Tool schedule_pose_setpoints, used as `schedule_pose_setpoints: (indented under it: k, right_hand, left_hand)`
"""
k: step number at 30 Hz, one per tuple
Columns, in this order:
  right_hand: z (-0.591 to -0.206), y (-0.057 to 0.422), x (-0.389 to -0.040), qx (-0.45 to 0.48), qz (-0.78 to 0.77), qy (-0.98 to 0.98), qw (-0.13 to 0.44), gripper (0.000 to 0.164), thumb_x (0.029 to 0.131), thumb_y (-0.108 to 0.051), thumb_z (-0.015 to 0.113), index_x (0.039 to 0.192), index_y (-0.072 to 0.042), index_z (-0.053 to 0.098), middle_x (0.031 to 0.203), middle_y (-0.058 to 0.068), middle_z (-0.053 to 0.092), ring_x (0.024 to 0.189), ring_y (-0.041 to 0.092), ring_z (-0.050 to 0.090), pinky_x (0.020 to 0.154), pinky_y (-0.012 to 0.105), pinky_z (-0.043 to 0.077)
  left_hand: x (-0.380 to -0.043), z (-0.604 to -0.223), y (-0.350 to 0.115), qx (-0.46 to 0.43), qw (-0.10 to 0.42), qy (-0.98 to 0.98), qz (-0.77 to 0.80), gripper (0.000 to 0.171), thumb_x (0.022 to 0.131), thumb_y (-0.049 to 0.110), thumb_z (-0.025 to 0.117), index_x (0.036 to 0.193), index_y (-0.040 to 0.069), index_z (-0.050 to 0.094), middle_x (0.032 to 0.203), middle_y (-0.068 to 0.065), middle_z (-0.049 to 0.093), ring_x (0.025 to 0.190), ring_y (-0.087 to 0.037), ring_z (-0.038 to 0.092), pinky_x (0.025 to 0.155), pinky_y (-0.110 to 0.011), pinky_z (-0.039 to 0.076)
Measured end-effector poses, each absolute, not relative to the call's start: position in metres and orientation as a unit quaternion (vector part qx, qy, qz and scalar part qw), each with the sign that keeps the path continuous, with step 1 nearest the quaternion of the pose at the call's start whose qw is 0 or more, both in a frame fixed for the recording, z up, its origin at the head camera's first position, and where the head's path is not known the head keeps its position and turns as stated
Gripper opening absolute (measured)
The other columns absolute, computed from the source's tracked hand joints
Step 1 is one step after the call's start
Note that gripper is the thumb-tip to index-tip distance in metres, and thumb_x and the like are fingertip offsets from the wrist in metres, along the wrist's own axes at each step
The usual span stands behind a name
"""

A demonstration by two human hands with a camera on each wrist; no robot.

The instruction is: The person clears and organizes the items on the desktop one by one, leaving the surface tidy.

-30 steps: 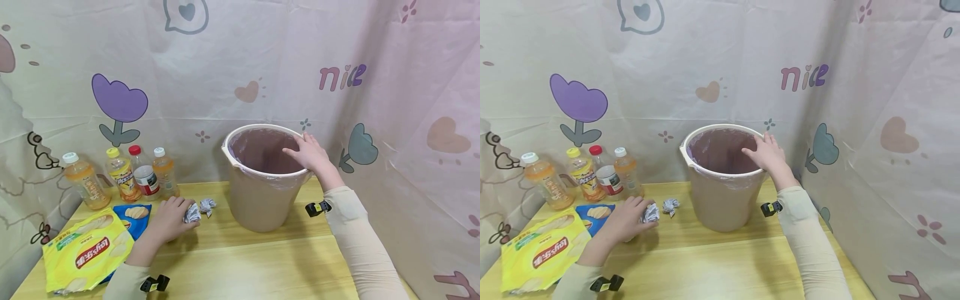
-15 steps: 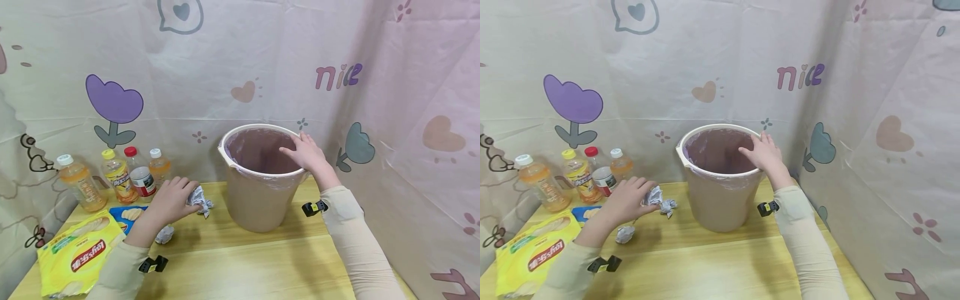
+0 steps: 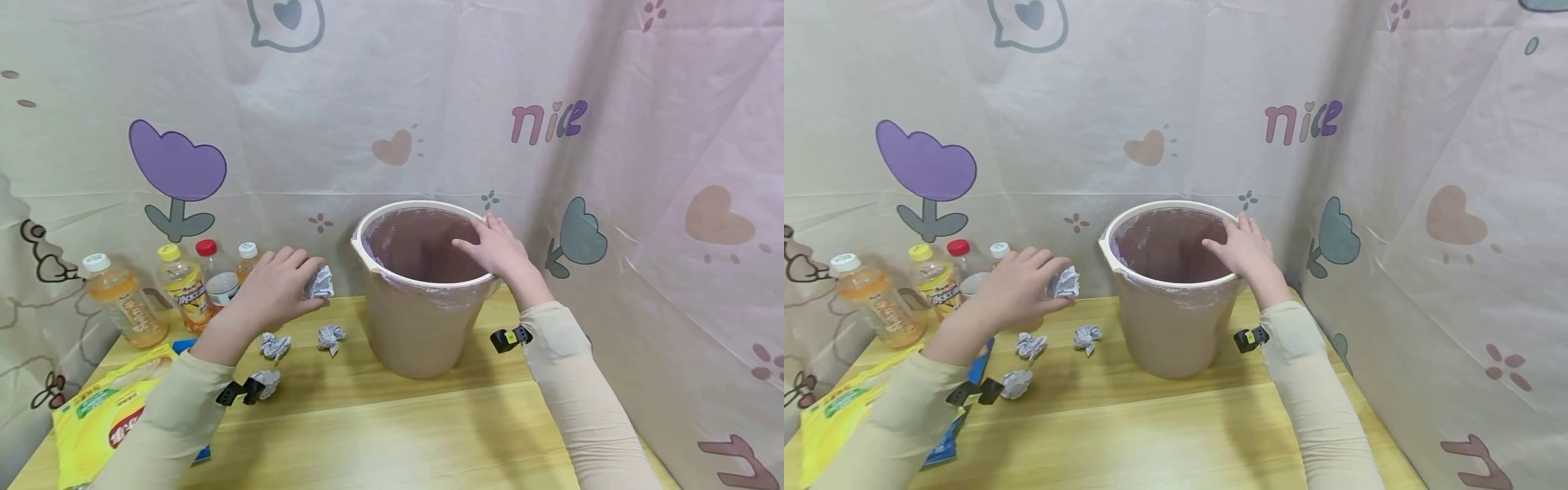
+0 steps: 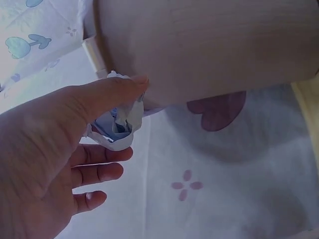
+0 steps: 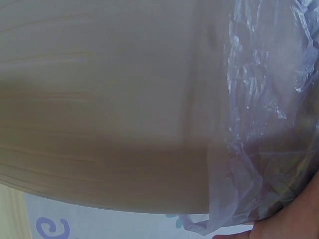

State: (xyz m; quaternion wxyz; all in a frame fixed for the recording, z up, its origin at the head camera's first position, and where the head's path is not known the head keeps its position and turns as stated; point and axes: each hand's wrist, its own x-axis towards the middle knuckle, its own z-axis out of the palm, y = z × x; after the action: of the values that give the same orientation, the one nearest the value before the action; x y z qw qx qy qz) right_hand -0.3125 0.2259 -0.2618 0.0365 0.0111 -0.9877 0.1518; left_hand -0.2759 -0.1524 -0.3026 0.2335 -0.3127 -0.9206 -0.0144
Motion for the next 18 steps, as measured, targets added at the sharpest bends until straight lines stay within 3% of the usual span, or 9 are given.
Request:
schedule_pose_setpoints:
  k: [18]
  right_hand:
    - [-0.263,0.226,-0.315,0.009,0.156,-0.987,0.042,0.076,0.095,-0.058,0.044,0.156,-0.017,0.023,0.163,0.022,0.007,0.151,0.043,0.005,0.114,0.068,0.016]
  left_hand:
    - [-0.306,-0.246,-0.138,-0.328,0.353,-0.876,0.027,0.060,0.076,0.043,0.077,0.123,0.010,0.059,0.108,-0.012,0.062,0.101,-0.034,0.055,0.078,-0.050,0.042]
